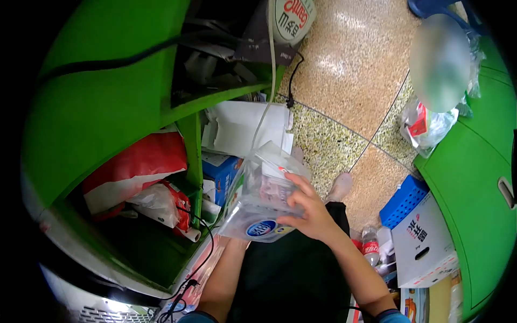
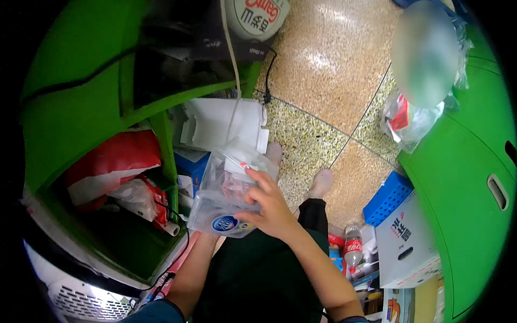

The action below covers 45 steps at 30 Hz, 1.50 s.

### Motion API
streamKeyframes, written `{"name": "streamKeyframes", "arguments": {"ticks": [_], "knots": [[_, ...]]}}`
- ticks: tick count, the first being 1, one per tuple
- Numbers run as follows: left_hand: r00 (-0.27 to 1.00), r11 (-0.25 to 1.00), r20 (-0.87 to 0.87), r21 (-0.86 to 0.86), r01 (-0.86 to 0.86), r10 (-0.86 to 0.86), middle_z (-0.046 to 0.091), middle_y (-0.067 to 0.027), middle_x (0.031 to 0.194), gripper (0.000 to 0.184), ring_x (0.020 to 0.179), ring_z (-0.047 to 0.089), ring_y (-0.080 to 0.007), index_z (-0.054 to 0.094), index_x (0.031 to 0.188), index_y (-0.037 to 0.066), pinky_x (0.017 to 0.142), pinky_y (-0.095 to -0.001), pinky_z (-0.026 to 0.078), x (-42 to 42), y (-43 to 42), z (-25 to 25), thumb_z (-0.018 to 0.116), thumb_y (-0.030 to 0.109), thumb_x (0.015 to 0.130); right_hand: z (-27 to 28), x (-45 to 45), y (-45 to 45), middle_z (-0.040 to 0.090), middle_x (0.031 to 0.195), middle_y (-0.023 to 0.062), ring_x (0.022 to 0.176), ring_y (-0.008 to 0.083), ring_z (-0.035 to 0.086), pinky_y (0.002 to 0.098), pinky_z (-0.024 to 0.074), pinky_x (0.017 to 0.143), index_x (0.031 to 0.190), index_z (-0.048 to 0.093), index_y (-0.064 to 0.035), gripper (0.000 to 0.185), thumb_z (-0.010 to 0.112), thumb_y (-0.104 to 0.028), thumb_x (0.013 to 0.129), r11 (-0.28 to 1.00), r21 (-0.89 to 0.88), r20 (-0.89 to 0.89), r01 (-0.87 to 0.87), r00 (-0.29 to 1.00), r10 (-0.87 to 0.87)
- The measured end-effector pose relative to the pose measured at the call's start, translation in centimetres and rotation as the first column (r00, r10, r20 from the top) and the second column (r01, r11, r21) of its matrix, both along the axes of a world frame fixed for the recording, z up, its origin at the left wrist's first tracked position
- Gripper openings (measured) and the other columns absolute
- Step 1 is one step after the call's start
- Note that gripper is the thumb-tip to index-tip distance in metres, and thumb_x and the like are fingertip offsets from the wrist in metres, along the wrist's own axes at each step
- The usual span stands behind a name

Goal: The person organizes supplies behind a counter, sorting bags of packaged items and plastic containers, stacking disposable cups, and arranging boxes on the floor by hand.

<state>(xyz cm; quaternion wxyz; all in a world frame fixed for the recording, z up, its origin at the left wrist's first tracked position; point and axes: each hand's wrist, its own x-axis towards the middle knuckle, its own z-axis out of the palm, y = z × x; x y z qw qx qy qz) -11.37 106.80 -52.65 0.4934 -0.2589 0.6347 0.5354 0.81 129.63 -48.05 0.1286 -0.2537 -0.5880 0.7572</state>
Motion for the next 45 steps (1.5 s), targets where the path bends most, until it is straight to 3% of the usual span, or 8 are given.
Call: {"name": "streamKeyframes", "arguments": {"ticks": [5, 13, 16, 20, 25, 34, 36, 45], "knots": [[0.998, 0.999, 0.034, -0.015, 0.05, -0.049, 0.054, -0.0083, 0.097, 0.026, 0.082, 0.055, -0.0179, 0.049, 0.1, 0.005, 0.069, -0.0285, 0.046, 2.0, -1.5, -1.4, 0.039, 0.023, 0.085, 2.1, 4.7, -0.1, 0.036, 0.123, 0.0194, 0.116, 0.0361, 0.03, 0.0417, 0.0253, 0.093, 0.064, 0.041, -0.0036, 0.036, 0.074, -0.015, 0.054, 0.996, 0.009, 0.16, -0.091, 0.983, 0.088], [0.979, 0.993, -0.167, -0.015, 0.114, -0.115, 0.054, -0.0079, 0.098, 0.024, 0.083, 0.055, -0.0181, 0.048, 0.099, 0.006, 0.069, -0.0288, 0.045, 3.4, -2.4, -4.5, 0.039, 0.022, 0.085, 5.3, 8.9, 2.2, 0.042, 0.119, 0.0187, 0.115, 0.0269, 0.035, 0.0351, 0.0245, 0.094, 0.067, 0.041, -0.0062, 0.034, 0.073, -0.015, 0.06, 0.747, -0.531, 0.245, 0.401, 0.916, -0.318], [0.934, 0.886, -0.183, -0.413, 0.21, -0.307, 0.053, -0.0074, 0.098, 0.018, 0.088, 0.053, -0.0191, 0.047, 0.098, 0.007, 0.069, -0.0271, 0.045, 0.7, -1.5, -2.9, 0.04, 0.014, 0.083, 5.2, 11.4, 2.4, 0.046, 0.114, 0.014, 0.109, 0.022, 0.04, 0.0337, 0.0292, 0.092, 0.087, 0.042, -0.0042, 0.039, 0.07, -0.018, 0.064, 0.625, -0.547, 0.363, 0.557, 0.83, -0.423], [0.979, 0.956, -0.049, -0.213, -0.203, 0.198, 0.053, -0.009, 0.1, 0.023, 0.092, 0.052, -0.0184, 0.046, 0.101, 0.001, 0.078, -0.0272, 0.043, -1.4, 0.6, 0.0, 0.039, 0.01, 0.082, 2.7, 12.1, 3.2, 0.045, 0.115, 0.0083, 0.105, 0.0185, 0.044, 0.0328, 0.0339, 0.09, 0.117, 0.034, -0.001, 0.053, 0.06, -0.019, 0.075, 0.53, -0.429, 0.395, 0.732, 0.679, -0.619], [0.788, 0.789, 0.111, 0.047, -0.613, 0.606, 0.051, -0.0115, 0.101, 0.023, 0.094, 0.051, -0.0235, 0.044, 0.099, -0.006, 0.084, -0.0317, 0.044, -4.9, -2.4, -4.9, 0.039, 0.008, 0.083, -6.3, 15.8, 2.3, 0.05, 0.095, 0.0021, 0.089, 0.0129, 0.048, 0.0289, 0.0381, 0.084, 0.084, 0.045, -0.0088, 0.01, 0.053, -0.012, 0.08, 0.43, -0.303, 0.517, 0.851, 0.526, -0.675], [0.7, 0.679, 0.166, 0.171, -0.714, 0.695, 0.048, -0.0172, 0.107, 0.029, 0.1, 0.047, -0.0342, 0.04, 0.11, -0.005, 0.073, -0.0303, 0.051, -13.8, 1.4, -8.5, 0.036, 0.006, 0.084, -18.3, 6.5, -1.0, 0.049, 0.078, -0.0033, 0.074, 0.0093, 0.048, 0.0278, 0.0447, 0.062, 0.071, 0.042, -0.0122, 0.017, 0.057, -0.013, 0.077, 0.577, -0.453, 0.444, 0.68, 0.733, -0.516], [0.673, 0.657, 0.167, 0.145, -0.74, 0.721, 0.047, -0.0168, 0.108, 0.03, 0.102, 0.046, -0.0336, 0.039, 0.111, -0.005, 0.071, -0.0299, 0.052, -15.0, -0.2, -9.2, 0.036, 0.004, 0.083, -17.9, 2.6, -2.2, 0.05, 0.107, 0.0056, 0.083, 0.0098, 0.047, 0.0231, 0.0389, 0.072, 0.067, 0.041, -0.0113, 0.02, 0.06, -0.011, 0.075, 0.392, -0.61, 0.495, 0.689, 0.717, -0.491], [0.595, 0.562, 0.232, 0.195, -0.804, 0.77, 0.04, -0.0167, 0.119, 0.034, 0.112, 0.038, -0.0299, 0.035, 0.119, 0.0, 0.08, -0.0371, 0.046, -16.9, -1.8, -11.8, 0.029, 0.012, 0.088, -20.2, -5.3, -6.0, 0.05, 0.075, -0.0022, 0.07, 0.0078, 0.046, 0.0227, 0.0377, 0.068, 0.072, 0.044, -0.0105, 0.014, 0.057, -0.01, 0.077, 0.235, -0.767, 0.352, 0.597, 0.698, -0.624]]}}
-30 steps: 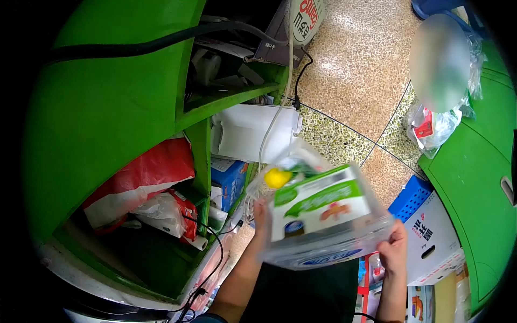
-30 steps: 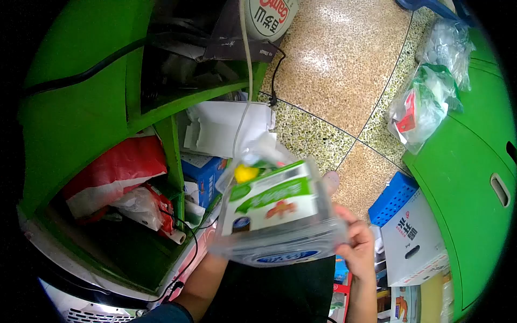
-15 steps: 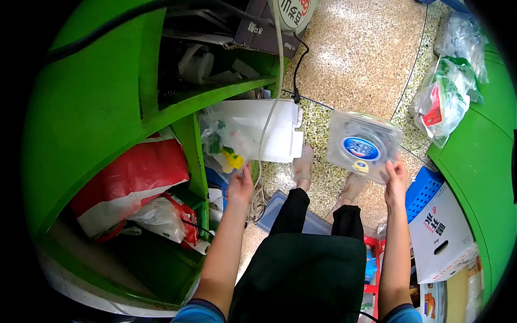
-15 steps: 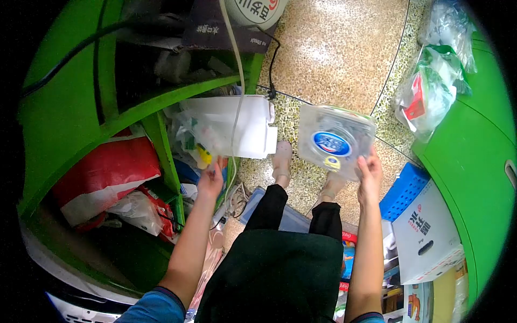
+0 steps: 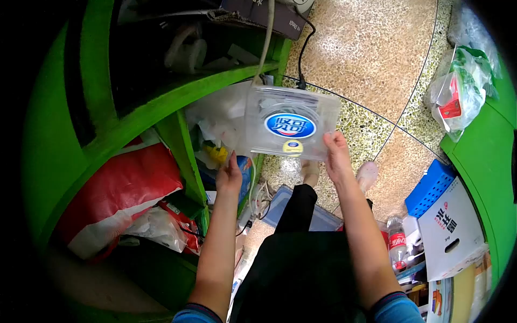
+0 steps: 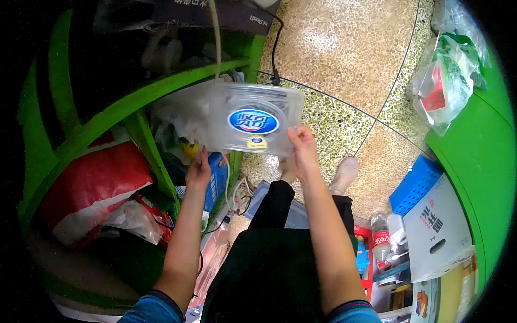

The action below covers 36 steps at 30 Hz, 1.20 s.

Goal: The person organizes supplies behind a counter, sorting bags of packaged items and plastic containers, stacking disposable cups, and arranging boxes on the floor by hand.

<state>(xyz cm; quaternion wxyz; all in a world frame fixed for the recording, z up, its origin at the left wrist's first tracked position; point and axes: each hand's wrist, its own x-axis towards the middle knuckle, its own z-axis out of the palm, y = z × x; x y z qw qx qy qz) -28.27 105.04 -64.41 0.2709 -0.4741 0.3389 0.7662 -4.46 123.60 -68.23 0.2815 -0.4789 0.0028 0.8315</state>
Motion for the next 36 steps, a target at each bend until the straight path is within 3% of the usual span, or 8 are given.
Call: {"name": "streamKeyframes", "arguments": {"ticks": [3, 11, 17, 21, 23, 25, 32, 36], "knots": [[0.995, 0.978, -0.064, -0.198, 0.067, -0.081, 0.047, -0.0166, 0.111, 0.031, 0.104, 0.045, -0.0301, 0.04, 0.113, -0.002, 0.078, -0.0343, 0.048, -1.5, 0.3, -1.4, 0.035, 0.007, 0.084, 1.2, 3.3, 1.2, 0.049, 0.073, -0.0022, 0.07, 0.008, 0.046, 0.0239, 0.039, 0.069, 0.073, 0.044, -0.0104, 0.013, 0.056, -0.009, 0.077, 0.999, -0.007, 0.128, -0.052, 0.99, 0.052], [0.998, 0.978, 0.043, -0.198, 0.061, -0.053, 0.049, -0.0141, 0.109, 0.031, 0.099, 0.049, -0.0291, 0.042, 0.112, 0.0, 0.079, -0.0357, 0.047, -3.6, -1.4, -3.4, 0.035, 0.013, 0.085, 11.0, 10.3, 0.9, 0.051, 0.098, 0.002, 0.089, 0.0122, 0.049, 0.0262, 0.0396, 0.077, 0.072, 0.045, -0.0093, 0.016, 0.061, -0.004, 0.07, 0.922, 0.035, 0.172, -0.386, 0.911, 0.375], [0.986, 0.992, 0.129, -0.053, 0.116, -0.108, 0.046, -0.0129, 0.114, 0.036, 0.105, 0.043, -0.0283, 0.042, 0.114, 0.002, 0.086, -0.0404, 0.038, -1.4, 0.6, 0.0, 0.036, 0.022, 0.086, 16.2, 0.4, -2.6, 0.038, 0.121, 0.0066, 0.104, 0.0143, 0.041, 0.0261, 0.0327, 0.086, 0.068, 0.043, -0.0083, 0.017, 0.057, -0.004, 0.075, 0.971, -0.175, 0.011, -0.162, 0.986, 0.166], [0.956, 0.956, 0.062, -0.052, 0.289, -0.285, 0.044, -0.0124, 0.117, 0.038, 0.109, 0.039, -0.028, 0.041, 0.115, 0.003, 0.091, -0.043, 0.032, -0.9, 5.6, 1.2, 0.036, 0.027, 0.085, 15.9, -5.0, -3.4, 0.034, 0.125, 0.0141, 0.107, 0.0205, 0.04, 0.0294, 0.0295, 0.089, 0.065, 0.04, -0.0059, 0.022, 0.058, -0.01, 0.076, 0.998, -0.043, 0.144, 0.054, 0.988, -0.047], [0.911, 0.896, 0.001, -0.179, 0.407, -0.413, 0.043, -0.0122, 0.118, 0.04, 0.111, 0.038, -0.0278, 0.041, 0.116, 0.004, 0.094, -0.0442, 0.029, -0.7, 6.1, 1.0, 0.036, 0.029, 0.085, 14.5, -6.9, -3.5, 0.035, 0.124, 0.0156, 0.109, 0.024, 0.039, 0.0315, 0.0291, 0.089, 0.063, 0.038, -0.005, 0.027, 0.062, -0.013, 0.072, 0.924, 0.332, 0.493, -0.189, 0.87, 0.001], [0.806, 0.763, -0.062, -0.37, 0.53, -0.589, 0.042, -0.0135, 0.119, 0.041, 0.112, 0.037, -0.0275, 0.039, 0.117, 0.004, 0.096, -0.0425, 0.027, -0.7, 3.8, -0.5, 0.037, 0.028, 0.085, 13.7, -8.9, -2.9, 0.034, 0.125, 0.0153, 0.112, 0.0247, 0.036, 0.0329, 0.0274, 0.091, 0.066, 0.039, -0.0053, 0.023, 0.06, -0.011, 0.073, 0.888, 0.391, 0.493, -0.242, 0.87, 0.021], [0.969, 0.962, 0.039, 0.134, 0.238, -0.245, 0.044, -0.0153, 0.115, 0.038, 0.105, 0.043, -0.0272, 0.041, 0.113, 0.002, 0.091, -0.0407, 0.033, -2.3, 3.0, -1.6, 0.036, 0.027, 0.085, 9.1, -18.6, -3.6, 0.033, 0.122, 0.0222, 0.111, 0.0365, 0.036, 0.0346, 0.0301, 0.091, 0.079, 0.04, -0.0042, 0.024, 0.061, -0.007, 0.067, 0.73, 0.575, 0.448, -0.369, 0.889, 0.096], [0.972, 0.876, 0.221, 0.481, -0.039, -0.078, 0.046, -0.0165, 0.113, 0.037, 0.101, 0.047, -0.0269, 0.042, 0.111, 0.001, 0.088, -0.04, 0.037, -0.5, 4.4, -1.7, 0.034, 0.027, 0.086, 4.5, -20.4, -4.0, 0.037, 0.118, 0.0223, 0.102, 0.0393, 0.042, 0.0376, 0.037, 0.083, 0.098, 0.04, -0.003, 0.036, 0.059, -0.006, 0.068, 0.54, 0.411, 0.542, -0.735, 0.673, 0.504]]}}
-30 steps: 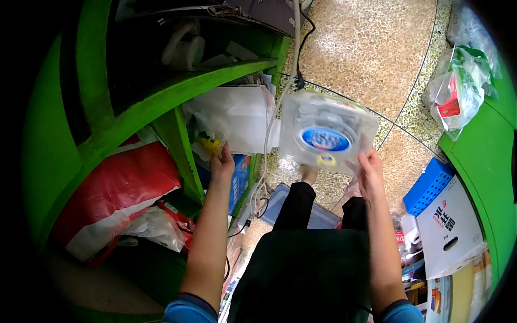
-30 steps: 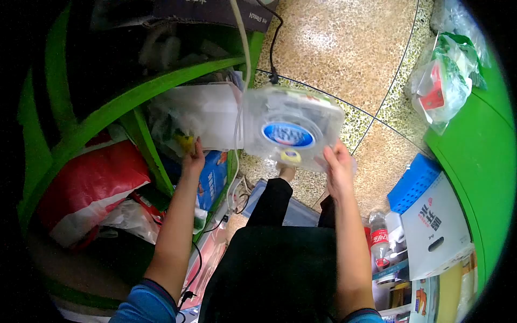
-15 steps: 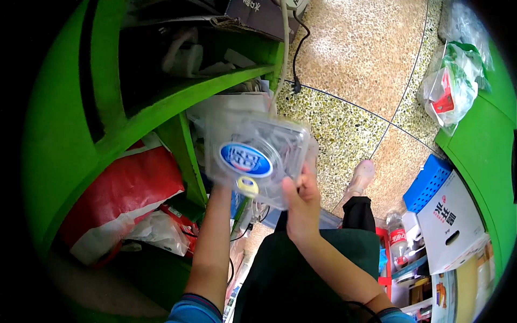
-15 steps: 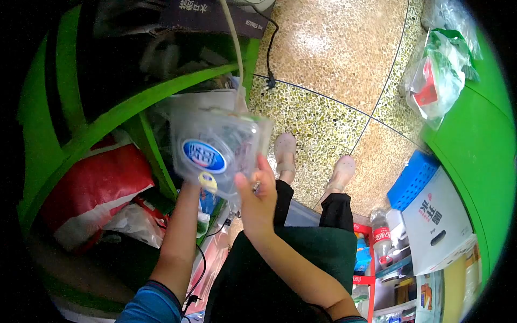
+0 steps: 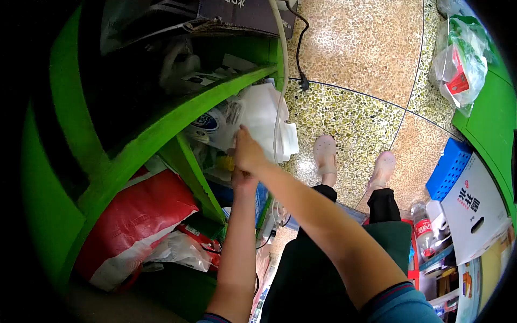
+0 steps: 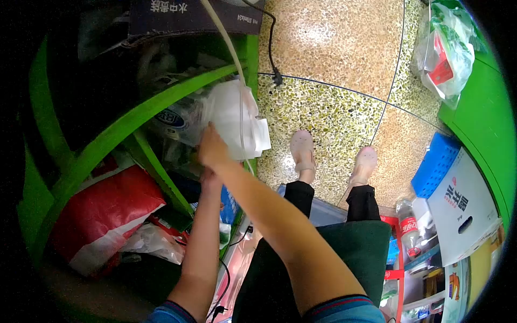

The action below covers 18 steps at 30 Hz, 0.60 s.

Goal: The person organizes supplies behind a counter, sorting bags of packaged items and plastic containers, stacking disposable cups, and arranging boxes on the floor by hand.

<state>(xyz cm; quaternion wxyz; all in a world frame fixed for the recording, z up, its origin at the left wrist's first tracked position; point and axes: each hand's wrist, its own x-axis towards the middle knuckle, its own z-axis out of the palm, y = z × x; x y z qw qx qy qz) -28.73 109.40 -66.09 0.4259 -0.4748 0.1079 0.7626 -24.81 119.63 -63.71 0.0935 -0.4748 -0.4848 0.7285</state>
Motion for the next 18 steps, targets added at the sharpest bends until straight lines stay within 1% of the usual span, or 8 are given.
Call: {"name": "streamKeyframes", "arguments": {"ticks": [3, 4, 6, 8, 11, 13, 15, 18], "knots": [[0.989, 0.92, -0.038, -0.374, 0.118, -0.143, 0.047, -0.0177, 0.11, 0.036, 0.096, 0.051, -0.0266, 0.042, 0.109, 0.0, 0.084, -0.0388, 0.041, -1.2, -0.9, -0.8, 0.032, 0.027, 0.087, -1.8, 3.1, 2.2, 0.046, 0.109, 0.0194, 0.095, 0.0359, 0.048, 0.0369, 0.0404, 0.078, 0.105, 0.041, -0.0021, 0.039, 0.057, -0.007, 0.069, 0.976, 0.081, 0.073, -0.204, 0.977, 0.198], [0.951, 0.954, -0.163, -0.19, 0.23, -0.262, 0.047, -0.0182, 0.109, 0.037, 0.096, 0.052, -0.0275, 0.04, 0.11, -0.001, 0.084, -0.0385, 0.042, -1.9, -2.1, -2.0, 0.028, 0.027, 0.089, -1.4, 4.5, 3.3, 0.052, 0.102, 0.0171, 0.091, 0.0323, 0.052, 0.0347, 0.0421, 0.075, 0.105, 0.042, -0.0013, 0.038, 0.056, -0.008, 0.07, 0.959, 0.131, 0.053, -0.252, 0.968, 0.247], [0.963, 0.935, -0.143, -0.308, 0.175, -0.228, 0.048, -0.0182, 0.109, 0.037, 0.097, 0.051, -0.0282, 0.04, 0.109, -0.002, 0.085, -0.0395, 0.042, -2.9, -2.8, -2.1, 0.028, 0.026, 0.089, -0.3, 7.6, 5.5, 0.057, 0.089, 0.0116, 0.084, 0.0216, 0.055, 0.0284, 0.0439, 0.071, 0.102, 0.045, 0.0005, 0.031, 0.054, -0.01, 0.074, 0.982, -0.178, -0.296, -0.066, 0.955, 0.011], [0.973, 0.9, -0.133, -0.419, 0.119, -0.191, 0.048, -0.0181, 0.109, 0.036, 0.097, 0.05, -0.0288, 0.04, 0.109, -0.002, 0.085, -0.0404, 0.042, -3.1, -3.0, -2.1, 0.028, 0.026, 0.089, 0.5, 11.0, 6.7, 0.058, 0.084, 0.0123, 0.076, 0.0184, 0.057, 0.0282, 0.0444, 0.065, 0.099, 0.05, -0.0009, 0.025, 0.052, -0.014, 0.078, 0.856, -0.451, -0.126, 0.254, 0.931, -0.343], [0.967, 0.817, -0.144, -0.568, 0.093, -0.211, 0.049, -0.0182, 0.108, 0.035, 0.098, 0.05, -0.0293, 0.04, 0.109, -0.003, 0.085, -0.0407, 0.042, -2.6, -2.2, -1.5, 0.03, 0.022, 0.088, -4.4, 12.9, 4.7, 0.055, 0.093, 0.0119, 0.088, 0.018, 0.052, 0.0269, 0.0392, 0.08, 0.109, 0.045, -0.0034, 0.032, 0.047, -0.02, 0.081, 0.867, -0.076, 0.081, 0.492, 0.87, -0.487], [0.976, 0.815, -0.141, -0.577, 0.054, -0.165, 0.049, -0.0173, 0.108, 0.033, 0.099, 0.049, -0.0288, 0.039, 0.11, -0.004, 0.085, -0.0405, 0.042, -2.0, -2.1, -0.7, 0.03, 0.017, 0.086, -6.8, 12.4, 2.6, 0.048, 0.11, 0.0151, 0.103, 0.02, 0.044, 0.0306, 0.0316, 0.09, 0.118, 0.039, -0.0049, 0.044, 0.039, -0.033, 0.085, 0.895, -0.187, 0.376, 0.405, 0.871, -0.316], [0.974, 0.812, -0.149, -0.581, 0.055, -0.173, 0.049, -0.0168, 0.108, 0.033, 0.099, 0.05, -0.0279, 0.039, 0.11, -0.004, 0.084, -0.0401, 0.042, -1.3, -2.1, -0.1, 0.03, 0.017, 0.086, -9.3, 10.2, -1.9, 0.03, 0.122, 0.0224, 0.111, 0.0294, 0.032, 0.0364, 0.0237, 0.095, 0.126, 0.016, 0.0022, 0.063, 0.036, -0.04, 0.083, 0.667, -0.661, 0.03, 0.343, 0.901, -0.434], [0.947, 0.724, -0.166, -0.683, 0.09, -0.274, 0.049, -0.0156, 0.108, 0.034, 0.098, 0.05, -0.0261, 0.039, 0.11, -0.003, 0.083, -0.0394, 0.042, -0.2, -1.1, 1.2, 0.031, 0.019, 0.085, -11.9, 3.0, -6.8, 0.01, 0.132, 0.0234, 0.123, 0.0318, 0.011, 0.0368, 0.0129, 0.1, 0.129, 0.005, -0.001, 0.066, 0.029, -0.043, 0.084, 0.776, -0.552, 0.106, 0.306, 0.948, -0.299]]}}
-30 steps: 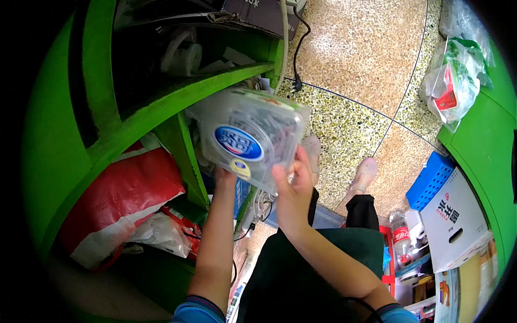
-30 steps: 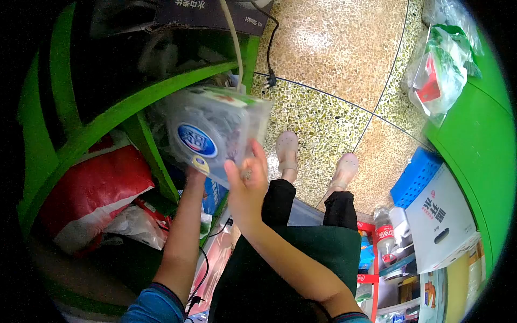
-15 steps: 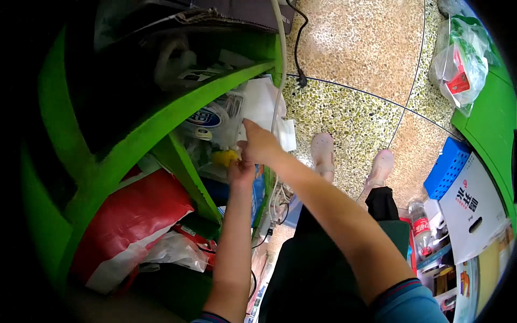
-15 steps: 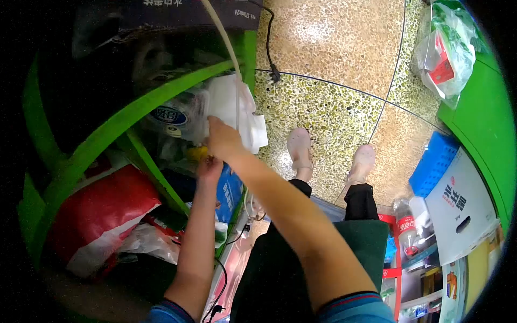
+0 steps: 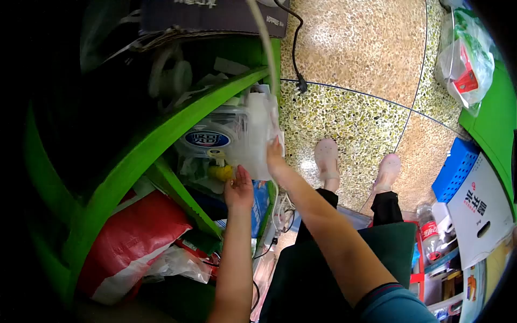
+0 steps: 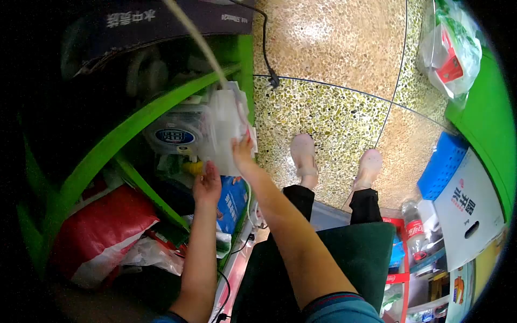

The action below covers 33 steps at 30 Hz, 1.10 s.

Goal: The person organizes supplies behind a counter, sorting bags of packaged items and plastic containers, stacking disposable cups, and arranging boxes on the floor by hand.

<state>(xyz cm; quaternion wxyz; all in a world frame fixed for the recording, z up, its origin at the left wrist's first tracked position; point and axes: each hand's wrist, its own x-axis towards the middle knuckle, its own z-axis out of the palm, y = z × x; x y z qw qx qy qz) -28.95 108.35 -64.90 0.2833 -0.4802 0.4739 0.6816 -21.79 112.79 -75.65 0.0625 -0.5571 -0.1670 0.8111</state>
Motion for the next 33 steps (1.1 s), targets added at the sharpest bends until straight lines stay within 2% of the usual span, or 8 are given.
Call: {"name": "streamKeyframes", "arguments": {"ticks": [5, 7, 9, 16, 27, 29, 31, 33], "knots": [[0.969, 0.963, -0.103, -0.173, 0.206, -0.225, 0.05, -0.0128, 0.106, 0.037, 0.098, 0.051, -0.0242, 0.04, 0.11, -0.001, 0.081, -0.0384, 0.042, -0.3, -1.1, 0.0, 0.033, 0.026, 0.085, 4.4, 0.7, 3.6, 0.0, 0.131, 0.0301, 0.124, 0.0359, 0.004, 0.0367, 0.0109, 0.101, 0.128, 0.001, 0.0033, 0.071, 0.035, -0.04, 0.083, 0.95, 0.042, -0.06, -0.309, 0.948, 0.311], [0.982, 0.971, -0.043, 0.15, 0.189, -0.184, 0.05, -0.0117, 0.105, 0.037, 0.097, 0.051, -0.024, 0.039, 0.11, 0.001, 0.081, -0.0371, 0.042, -1.0, -1.5, 0.2, 0.033, 0.028, 0.086, 5.5, 1.4, 5.2, -0.008, 0.135, 0.0185, 0.126, 0.0274, 0.003, 0.0316, 0.0101, 0.101, 0.13, -0.004, -0.0049, 0.061, 0.025, -0.037, 0.087, 0.853, 0.26, -0.501, -0.453, 0.692, 0.52], [0.957, 0.964, -0.119, -0.056, 0.26, -0.265, 0.05, -0.0119, 0.104, 0.037, 0.094, 0.052, -0.0242, 0.04, 0.108, 0.001, 0.08, -0.0373, 0.043, -0.9, -0.5, 0.3, 0.032, 0.03, 0.087, 5.7, 0.7, 4.8, -0.005, 0.135, 0.02, 0.126, 0.0269, 0.008, 0.0292, 0.0137, 0.1, 0.13, 0.0, -0.0026, 0.06, 0.028, -0.033, 0.087, 0.964, 0.096, -0.518, -0.25, 0.814, 0.263], [0.987, 0.959, 0.113, -0.247, 0.136, -0.111, 0.054, -0.0133, 0.086, 0.046, 0.078, 0.053, -0.025, 0.046, 0.099, 0.0, 0.07, -0.0381, 0.045, -1.3, 1.8, -1.5, 0.031, 0.041, 0.086, 2.9, 9.5, 6.1, 0.045, 0.113, 0.0181, 0.1, 0.0319, 0.047, 0.0377, 0.0383, 0.082, 0.112, 0.044, -0.0061, 0.043, 0.043, -0.034, 0.079, 0.638, 0.372, 0.21, -0.674, 0.731, 0.65], [0.93, 0.828, 0.15, -0.422, 0.368, -0.337, 0.043, -0.0111, 0.104, 0.05, 0.095, 0.045, -0.0242, 0.036, 0.109, 0.002, 0.082, -0.0385, 0.036, 5.6, 3.9, 2.4, 0.05, 0.039, 0.078, 6.8, 34.9, 1.5, 0.057, 0.092, 0.0134, 0.085, 0.0282, 0.054, 0.0381, 0.0425, 0.071, 0.1, 0.053, -0.0095, 0.032, 0.048, -0.031, 0.078, 0.591, 0.138, 0.37, -0.795, 0.595, 0.714], [0.656, 0.572, 0.072, -0.425, 0.701, -0.751, 0.041, -0.0096, 0.105, 0.058, 0.098, 0.042, -0.0205, 0.03, 0.113, 0.004, 0.085, -0.0383, 0.033, 7.6, 1.2, 3.7, 0.055, 0.039, 0.075, 10.1, 38.2, 1.4, 0.057, 0.092, 0.0122, 0.085, 0.0267, 0.055, 0.0373, 0.043, 0.072, 0.1, 0.053, -0.0095, 0.032, 0.048, -0.031, 0.077, 0.51, 0.109, 0.402, -0.853, 0.507, 0.763], [-0.143, -0.1, 0.025, -0.83, 0.548, -0.989, 0.047, -0.0076, 0.094, 0.039, 0.085, 0.048, -0.0211, 0.036, 0.106, 0.001, 0.074, -0.0344, 0.037, 11.5, -1.9, 5.9, 0.055, 0.02, 0.078, 12.2, 42.2, -1.7, 0.056, 0.095, 0.0103, 0.084, 0.028, 0.054, 0.0382, 0.0432, 0.074, 0.1, 0.054, -0.0111, 0.032, 0.049, -0.031, 0.075, 0.472, 0.108, 0.481, -0.875, 0.461, 0.746], [-0.605, -0.562, 0.279, -0.751, 0.347, -0.745, 0.05, -0.0134, 0.085, 0.021, 0.085, 0.048, -0.0265, 0.048, 0.09, -0.003, 0.077, -0.0347, 0.036, 15.8, -4.0, 10.7, 0.055, 0.008, 0.073, 17.3, 44.7, -1.9, 0.049, 0.108, 0.0109, 0.098, 0.031, 0.046, 0.0451, 0.0406, 0.077, 0.101, 0.055, -0.0143, 0.033, 0.049, -0.033, 0.075, 0.416, -0.111, 0.354, -0.902, 0.356, 0.865]]}}
